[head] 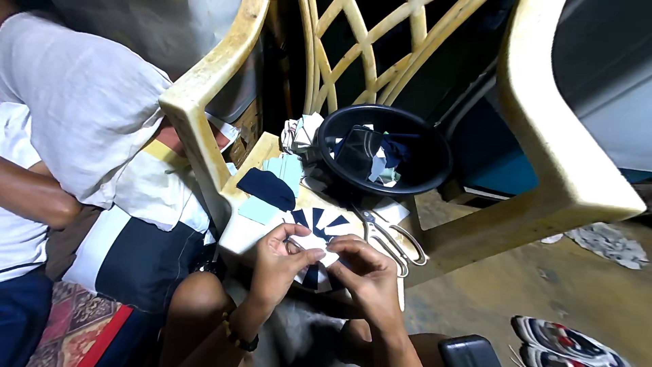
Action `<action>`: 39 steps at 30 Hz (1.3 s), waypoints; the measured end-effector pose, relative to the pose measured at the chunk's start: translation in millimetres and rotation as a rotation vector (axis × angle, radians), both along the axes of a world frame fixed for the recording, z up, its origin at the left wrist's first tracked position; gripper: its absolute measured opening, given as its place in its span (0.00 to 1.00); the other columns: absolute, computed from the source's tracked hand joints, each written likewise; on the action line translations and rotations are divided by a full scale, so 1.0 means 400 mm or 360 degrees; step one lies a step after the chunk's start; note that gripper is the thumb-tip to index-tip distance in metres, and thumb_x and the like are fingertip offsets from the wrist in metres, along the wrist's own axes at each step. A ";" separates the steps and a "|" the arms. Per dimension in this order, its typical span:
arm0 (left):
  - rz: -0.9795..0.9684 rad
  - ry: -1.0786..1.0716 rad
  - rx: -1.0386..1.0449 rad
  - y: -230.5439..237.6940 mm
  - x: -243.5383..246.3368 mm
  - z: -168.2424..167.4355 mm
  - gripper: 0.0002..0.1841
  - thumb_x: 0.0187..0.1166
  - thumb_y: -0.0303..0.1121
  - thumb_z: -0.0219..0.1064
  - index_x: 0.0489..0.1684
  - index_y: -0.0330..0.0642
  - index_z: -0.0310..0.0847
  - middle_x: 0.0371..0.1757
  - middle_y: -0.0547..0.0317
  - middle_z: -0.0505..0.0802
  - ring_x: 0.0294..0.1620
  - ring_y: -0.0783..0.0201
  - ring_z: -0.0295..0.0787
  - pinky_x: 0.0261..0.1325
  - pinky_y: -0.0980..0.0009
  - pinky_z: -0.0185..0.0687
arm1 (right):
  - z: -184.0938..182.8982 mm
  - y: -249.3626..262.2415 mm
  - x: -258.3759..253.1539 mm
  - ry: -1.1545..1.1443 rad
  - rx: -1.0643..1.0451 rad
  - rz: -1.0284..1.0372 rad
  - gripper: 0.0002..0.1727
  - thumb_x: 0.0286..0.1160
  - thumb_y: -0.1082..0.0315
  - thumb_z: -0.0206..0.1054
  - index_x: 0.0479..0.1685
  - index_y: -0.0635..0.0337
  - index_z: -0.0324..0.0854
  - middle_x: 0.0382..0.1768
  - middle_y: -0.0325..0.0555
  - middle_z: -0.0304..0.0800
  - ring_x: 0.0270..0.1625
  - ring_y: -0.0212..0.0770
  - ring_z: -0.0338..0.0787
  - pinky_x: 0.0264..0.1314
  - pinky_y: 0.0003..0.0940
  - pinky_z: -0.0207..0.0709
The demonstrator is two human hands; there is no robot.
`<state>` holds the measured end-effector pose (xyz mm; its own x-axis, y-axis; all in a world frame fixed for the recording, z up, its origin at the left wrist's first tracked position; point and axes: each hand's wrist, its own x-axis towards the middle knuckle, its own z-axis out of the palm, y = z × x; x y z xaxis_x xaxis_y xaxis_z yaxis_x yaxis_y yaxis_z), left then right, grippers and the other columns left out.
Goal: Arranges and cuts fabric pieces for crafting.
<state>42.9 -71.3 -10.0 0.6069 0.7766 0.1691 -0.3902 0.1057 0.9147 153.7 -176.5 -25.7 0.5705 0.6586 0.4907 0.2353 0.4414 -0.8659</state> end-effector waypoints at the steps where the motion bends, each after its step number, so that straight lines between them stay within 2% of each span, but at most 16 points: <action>1: 0.0008 0.0004 0.0019 0.001 -0.001 -0.001 0.19 0.55 0.09 0.76 0.45 0.32 0.83 0.34 0.64 0.94 0.23 0.76 0.88 0.33 0.78 0.90 | 0.000 -0.002 0.002 -0.0027 -0.0010 -0.0021 0.09 0.59 0.82 0.74 0.37 0.62 0.92 0.44 0.35 0.94 0.46 0.24 0.91 0.51 0.19 0.88; 4: 0.0055 -0.0001 0.0082 0.002 0.000 -0.001 0.19 0.55 0.09 0.76 0.45 0.32 0.83 0.35 0.64 0.94 0.24 0.75 0.90 0.34 0.77 0.92 | 0.000 -0.005 0.005 -0.0157 -0.0016 -0.0113 0.07 0.65 0.81 0.70 0.38 0.66 0.92 0.41 0.37 0.95 0.45 0.23 0.92 0.52 0.18 0.88; 8: 0.0113 -0.0030 0.0136 0.001 0.003 -0.007 0.18 0.54 0.10 0.77 0.44 0.31 0.84 0.36 0.64 0.94 0.25 0.75 0.89 0.36 0.76 0.92 | -0.011 0.003 0.005 -0.0513 0.0037 -0.0229 0.10 0.69 0.79 0.64 0.41 0.71 0.91 0.40 0.43 0.95 0.43 0.20 0.90 0.52 0.15 0.84; 12: 0.0134 -0.0024 0.0162 0.003 0.003 -0.007 0.18 0.54 0.10 0.77 0.45 0.30 0.84 0.40 0.63 0.94 0.25 0.76 0.88 0.35 0.77 0.92 | -0.017 0.008 0.006 -0.0661 0.0051 -0.0242 0.10 0.72 0.78 0.60 0.33 0.69 0.88 0.38 0.44 0.94 0.44 0.21 0.89 0.51 0.14 0.82; 16: 0.0149 -0.0034 0.0277 0.008 0.000 -0.013 0.18 0.53 0.12 0.79 0.43 0.27 0.85 0.46 0.59 0.91 0.29 0.77 0.89 0.36 0.79 0.91 | -0.016 0.004 0.002 -0.0442 0.0066 -0.0181 0.09 0.68 0.77 0.61 0.31 0.66 0.88 0.39 0.40 0.96 0.49 0.22 0.92 0.54 0.16 0.84; 19: 0.0172 -0.0099 0.0419 0.007 0.000 -0.016 0.16 0.54 0.13 0.80 0.40 0.25 0.85 0.48 0.56 0.91 0.36 0.76 0.92 0.40 0.79 0.93 | -0.013 0.005 -0.009 -0.0200 0.0072 -0.0154 0.03 0.67 0.73 0.72 0.32 0.60 0.92 0.38 0.34 0.96 0.44 0.21 0.92 0.49 0.17 0.86; 21: 0.0183 -0.0114 0.0503 0.009 0.000 -0.017 0.11 0.60 0.16 0.78 0.39 0.26 0.87 0.46 0.58 0.91 0.39 0.76 0.92 0.42 0.79 0.93 | -0.009 0.008 -0.014 -0.0051 0.0057 -0.0201 0.03 0.61 0.75 0.78 0.30 0.57 0.93 0.35 0.32 0.96 0.38 0.22 0.92 0.44 0.18 0.88; 24: 0.0185 -0.0106 0.0552 0.016 -0.001 -0.020 0.04 0.69 0.17 0.72 0.38 0.28 0.88 0.42 0.59 0.93 0.38 0.75 0.92 0.42 0.78 0.92 | -0.004 0.007 -0.013 0.0078 -0.0005 -0.0207 0.09 0.57 0.79 0.77 0.32 0.54 0.88 0.32 0.29 0.94 0.32 0.23 0.91 0.38 0.19 0.88; 26: 0.0183 -0.0096 0.0544 0.022 -0.001 -0.021 0.05 0.70 0.15 0.71 0.40 0.29 0.87 0.40 0.61 0.94 0.36 0.75 0.92 0.42 0.77 0.92 | 0.000 0.005 -0.009 0.0111 -0.0022 -0.0170 0.13 0.57 0.80 0.76 0.38 0.54 0.85 0.32 0.27 0.92 0.31 0.23 0.91 0.37 0.20 0.89; 28: 0.0184 -0.0107 0.0534 0.028 -0.002 -0.022 0.06 0.69 0.14 0.70 0.38 0.31 0.87 0.38 0.64 0.94 0.36 0.76 0.92 0.43 0.77 0.92 | 0.001 0.002 -0.005 0.0111 -0.0049 -0.0155 0.14 0.58 0.82 0.75 0.42 0.58 0.86 0.34 0.27 0.93 0.32 0.23 0.91 0.38 0.21 0.90; 33: 0.0178 -0.0102 0.0497 0.033 -0.006 -0.021 0.07 0.67 0.13 0.68 0.35 0.30 0.90 0.45 0.60 0.94 0.46 0.76 0.91 0.51 0.79 0.90 | -0.007 -0.001 0.002 0.0079 -0.0127 -0.0184 0.10 0.57 0.82 0.74 0.37 0.61 0.90 0.33 0.28 0.94 0.32 0.19 0.89 0.38 0.16 0.85; 36: 0.0174 -0.0073 0.0555 0.038 -0.008 -0.020 0.07 0.69 0.12 0.66 0.35 0.28 0.90 0.46 0.57 0.94 0.46 0.76 0.91 0.50 0.79 0.90 | -0.014 -0.001 0.011 0.0064 -0.0087 -0.0049 0.11 0.58 0.82 0.73 0.37 0.60 0.90 0.42 0.32 0.94 0.39 0.22 0.90 0.44 0.18 0.87; 39: 0.0158 -0.0041 0.0647 0.043 -0.012 -0.017 0.07 0.69 0.12 0.64 0.35 0.27 0.89 0.47 0.56 0.94 0.48 0.76 0.91 0.52 0.80 0.89 | -0.019 -0.006 0.022 -0.0072 -0.0110 0.0173 0.12 0.63 0.80 0.70 0.43 0.58 0.90 0.54 0.34 0.91 0.50 0.23 0.90 0.51 0.18 0.86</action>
<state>38.3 -53.9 -16.8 0.5240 0.6978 0.4884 -0.4038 -0.3014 0.8638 162.4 -179.1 -33.4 0.4722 0.7485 0.4656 0.2286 0.4061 -0.8848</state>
